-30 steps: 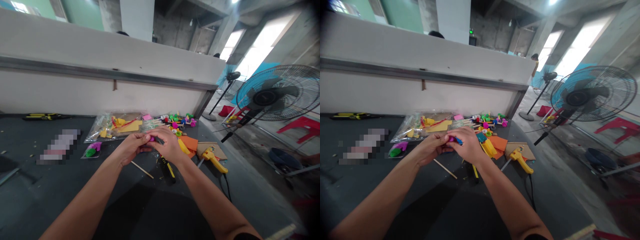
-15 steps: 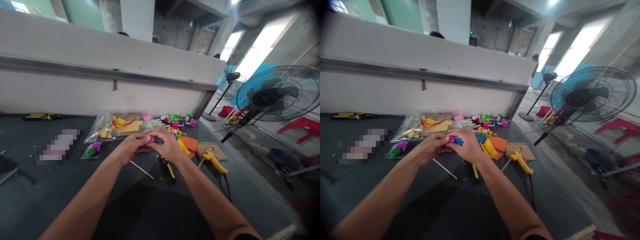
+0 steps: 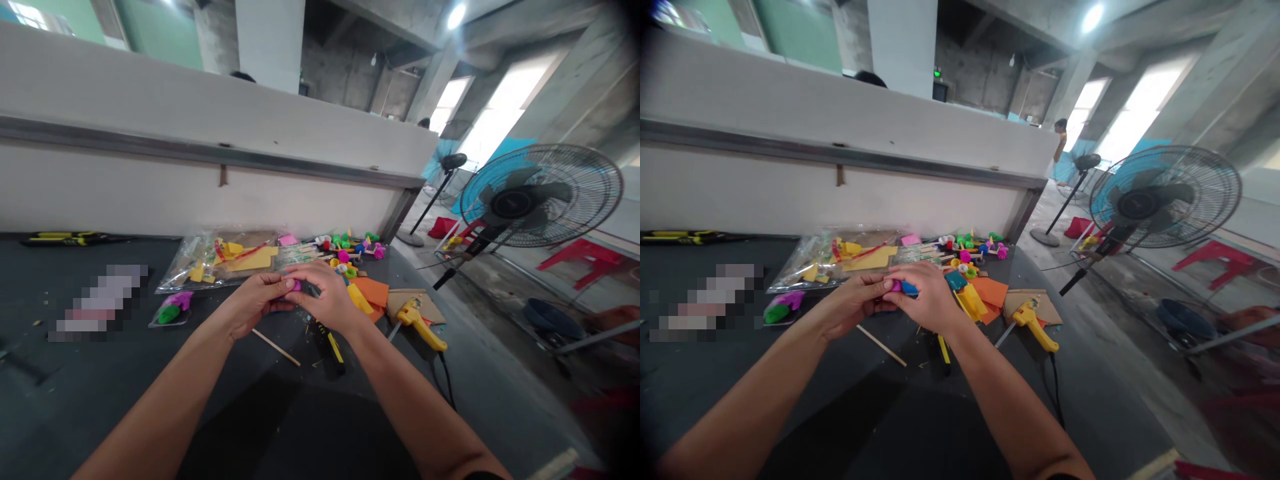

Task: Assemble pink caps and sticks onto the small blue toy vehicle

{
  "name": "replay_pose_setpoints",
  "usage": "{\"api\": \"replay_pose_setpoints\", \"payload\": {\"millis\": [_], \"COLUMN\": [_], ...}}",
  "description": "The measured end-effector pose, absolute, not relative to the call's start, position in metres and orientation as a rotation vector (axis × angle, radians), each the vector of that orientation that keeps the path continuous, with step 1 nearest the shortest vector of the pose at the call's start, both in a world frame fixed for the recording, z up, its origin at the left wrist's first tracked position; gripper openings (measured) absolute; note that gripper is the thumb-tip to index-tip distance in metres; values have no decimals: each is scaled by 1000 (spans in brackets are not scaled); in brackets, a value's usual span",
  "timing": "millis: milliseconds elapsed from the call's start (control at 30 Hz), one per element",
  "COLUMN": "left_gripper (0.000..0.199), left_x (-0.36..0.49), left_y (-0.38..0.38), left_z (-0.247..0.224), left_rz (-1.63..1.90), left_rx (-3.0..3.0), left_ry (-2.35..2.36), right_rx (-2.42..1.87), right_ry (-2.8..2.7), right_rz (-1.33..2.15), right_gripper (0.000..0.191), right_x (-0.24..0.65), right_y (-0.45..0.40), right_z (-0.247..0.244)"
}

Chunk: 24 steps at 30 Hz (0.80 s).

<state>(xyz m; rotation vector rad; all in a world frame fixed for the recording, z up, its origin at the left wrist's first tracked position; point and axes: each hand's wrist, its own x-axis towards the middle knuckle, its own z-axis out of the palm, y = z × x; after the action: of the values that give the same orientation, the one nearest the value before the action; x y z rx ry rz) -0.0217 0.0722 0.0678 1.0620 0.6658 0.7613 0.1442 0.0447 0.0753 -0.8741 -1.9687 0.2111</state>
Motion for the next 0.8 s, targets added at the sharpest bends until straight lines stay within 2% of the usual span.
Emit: {"api": "replay_pose_setpoints", "payload": {"millis": [100, 233, 433, 633, 800], "left_gripper": [19, 17, 20, 17, 20], "left_x": [-20, -20, -18, -19, -18], "left_y": [71, 71, 70, 71, 71], "left_z": [68, 68, 66, 66, 67], "left_rz": [767, 793, 799, 802, 813], "left_rx": [1044, 1044, 1035, 1006, 995], "left_ry": [654, 670, 632, 641, 619], "right_rx": [-896, -909, -907, -912, -922], "right_ry": [-1951, -1973, -1974, -1977, -1953], "right_rz": [205, 195, 179, 167, 165], "right_gripper": [16, 25, 14, 28, 16], "right_x": [144, 144, 144, 144, 144], "right_y": [45, 45, 45, 43, 43], "right_z": [75, 75, 76, 77, 77]}}
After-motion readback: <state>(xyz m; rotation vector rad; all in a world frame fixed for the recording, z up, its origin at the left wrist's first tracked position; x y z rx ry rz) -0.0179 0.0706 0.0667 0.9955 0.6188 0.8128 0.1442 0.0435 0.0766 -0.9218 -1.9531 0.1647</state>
